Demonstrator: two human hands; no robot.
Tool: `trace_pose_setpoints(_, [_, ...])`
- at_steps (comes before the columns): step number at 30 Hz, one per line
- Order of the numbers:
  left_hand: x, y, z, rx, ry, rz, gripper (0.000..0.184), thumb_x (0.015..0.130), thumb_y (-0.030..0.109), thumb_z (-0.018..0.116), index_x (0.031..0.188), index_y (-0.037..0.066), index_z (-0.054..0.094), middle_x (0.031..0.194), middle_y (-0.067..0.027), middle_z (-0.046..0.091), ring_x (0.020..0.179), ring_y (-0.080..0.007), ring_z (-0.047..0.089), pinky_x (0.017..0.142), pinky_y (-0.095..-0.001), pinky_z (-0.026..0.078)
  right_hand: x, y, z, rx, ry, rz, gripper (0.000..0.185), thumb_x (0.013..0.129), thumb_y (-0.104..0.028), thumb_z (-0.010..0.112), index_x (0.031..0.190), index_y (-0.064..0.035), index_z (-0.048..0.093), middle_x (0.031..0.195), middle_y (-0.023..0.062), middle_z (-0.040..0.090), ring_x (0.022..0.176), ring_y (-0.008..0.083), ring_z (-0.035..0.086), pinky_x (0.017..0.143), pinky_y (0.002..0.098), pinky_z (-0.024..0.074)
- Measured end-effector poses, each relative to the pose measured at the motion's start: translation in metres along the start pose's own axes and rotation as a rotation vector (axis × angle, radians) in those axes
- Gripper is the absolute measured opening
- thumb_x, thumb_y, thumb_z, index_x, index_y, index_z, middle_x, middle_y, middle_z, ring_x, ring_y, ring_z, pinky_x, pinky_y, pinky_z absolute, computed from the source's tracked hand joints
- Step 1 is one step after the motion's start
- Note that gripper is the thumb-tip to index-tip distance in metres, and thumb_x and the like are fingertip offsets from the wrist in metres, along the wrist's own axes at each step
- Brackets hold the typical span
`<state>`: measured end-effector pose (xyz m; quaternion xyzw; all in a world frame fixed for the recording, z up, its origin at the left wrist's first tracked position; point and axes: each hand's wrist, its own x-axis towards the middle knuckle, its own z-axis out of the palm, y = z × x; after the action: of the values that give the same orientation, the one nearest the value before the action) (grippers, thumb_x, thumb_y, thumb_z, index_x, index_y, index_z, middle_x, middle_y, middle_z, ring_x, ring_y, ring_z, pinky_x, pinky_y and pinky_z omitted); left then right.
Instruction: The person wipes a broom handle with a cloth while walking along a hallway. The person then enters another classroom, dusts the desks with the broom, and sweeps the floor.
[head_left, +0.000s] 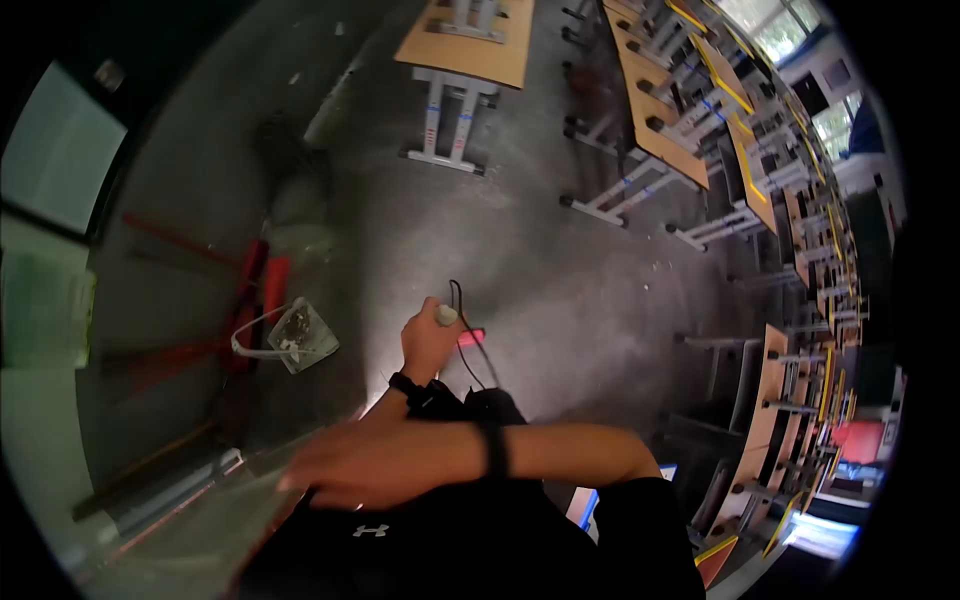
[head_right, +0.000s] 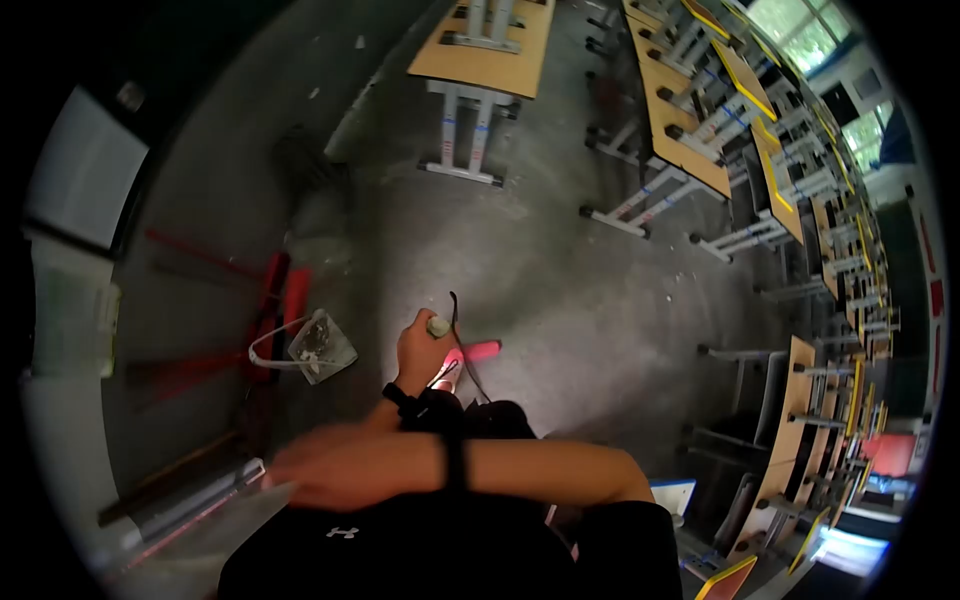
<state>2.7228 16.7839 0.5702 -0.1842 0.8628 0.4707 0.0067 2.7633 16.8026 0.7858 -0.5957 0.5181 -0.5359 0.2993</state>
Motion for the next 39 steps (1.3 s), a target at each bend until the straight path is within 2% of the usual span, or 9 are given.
trace_pose_setpoints(7, [0.052,0.073,0.103,-0.016,-0.17,0.218,0.032,0.08,0.025,0.081,0.093,0.004,0.061,0.07,-0.0144,0.065,0.062,-0.0257,0.064,0.06,-0.0376,0.05,-0.304,-0.02,-0.165,-0.106,1.19,0.643,0.032,0.095,-0.009,0.058,0.127,-0.0025,0.06,0.12,0.0114,0.067,0.113,0.0237,0.063,0.098,0.0332,0.047])
trace_pose_setpoints(9, [0.067,0.104,0.135,-0.032,-0.198,0.277,0.028,0.081,0.027,0.079,0.091,0.006,0.064,0.07,-0.0141,0.068,0.064,-0.0311,0.068,0.061,-0.0399,0.052,-0.38,-0.02,-0.172,-0.308,1.361,0.74,0.031,0.095,-0.009,0.058,0.125,-0.0021,0.061,0.115,0.0131,0.069,0.109,0.0256,0.064,0.095,0.0342,0.0486])
trace_pose_setpoints(12, [0.089,0.162,0.196,-0.028,-0.216,0.377,0.026,0.08,0.021,0.08,0.09,0.004,0.063,0.067,-0.0122,0.067,0.059,-0.0214,0.065,0.058,-0.0354,0.051,-0.474,-0.013,-0.169,-0.487,1.546,0.94,0.029,0.094,-0.01,0.059,0.122,-0.003,0.063,0.109,0.0155,0.07,0.104,0.0298,0.066,0.09,0.0363,0.0512])
trace_pose_setpoints(19, [0.107,0.307,0.363,-0.069,-0.391,0.626,0.022,0.084,0.012,0.078,0.09,0.0,0.06,0.065,-0.0037,0.058,0.062,-0.0084,0.052,0.058,-0.0292,0.047,-0.599,0.028,-0.156,-0.436,1.484,1.156,0.034,0.095,-0.027,0.056,0.122,-0.0076,0.063,0.113,0.0173,0.069,0.104,0.0365,0.065,0.087,0.0458,0.052])
trace_pose_setpoints(23, [0.095,0.38,0.451,-0.04,-0.571,0.618,0.023,0.081,0.014,0.08,0.091,0.003,0.062,0.064,-0.0099,0.063,0.057,-0.0151,0.06,0.055,-0.0312,0.049,-0.646,0.028,-0.182,-0.357,1.324,1.248,0.037,0.098,-0.03,0.054,0.127,-0.0082,0.062,0.12,0.015,0.067,0.109,0.0364,0.063,0.092,0.0443,0.0508])
trace_pose_setpoints(27, [0.076,0.437,0.53,-0.024,-0.616,0.752,0.024,0.082,0.015,0.08,0.091,0.003,0.061,0.065,-0.0096,0.063,0.056,-0.0162,0.061,0.055,-0.0315,0.049,-0.693,0.014,-0.225,-0.452,1.524,1.139,0.031,0.094,-0.026,0.058,0.12,-0.0088,0.062,0.104,0.0155,0.069,0.097,0.036,0.065,0.083,0.0469,0.0526])
trace_pose_setpoints(34, [0.07,0.5,0.663,-0.142,-0.77,0.65,0.023,0.086,0.014,0.077,0.092,0.003,0.058,0.069,-0.0012,0.06,0.061,-0.0075,0.052,0.055,-0.0279,0.044,-0.798,-0.013,-0.267,-0.286,1.658,1.148,0.03,0.095,-0.025,0.058,0.12,-0.0084,0.061,0.107,0.0168,0.069,0.099,0.0375,0.065,0.084,0.0475,0.0532])
trace_pose_setpoints(37, [0.083,0.507,0.746,-0.197,-0.863,0.702,0.024,0.087,0.016,0.076,0.093,0.002,0.058,0.072,-0.0011,0.06,0.058,-0.0082,0.05,0.054,-0.027,0.043,-0.847,-0.02,-0.263,-0.401,1.652,1.442,0.031,0.095,-0.025,0.057,0.121,-0.0073,0.061,0.107,0.0164,0.069,0.097,0.0382,0.065,0.084,0.047,0.0533])
trace_pose_setpoints(39, [0.085,0.522,0.789,-0.158,-1.013,0.431,0.026,0.087,0.019,0.075,0.096,0.001,0.058,0.08,-0.0065,0.064,0.073,-0.0138,0.059,0.067,-0.032,0.048,-0.875,-0.031,-0.266,-0.445,1.661,1.523,0.033,0.095,-0.025,0.058,0.122,-0.0065,0.061,0.107,0.0162,0.069,0.098,0.0383,0.065,0.084,0.0464,0.0534])
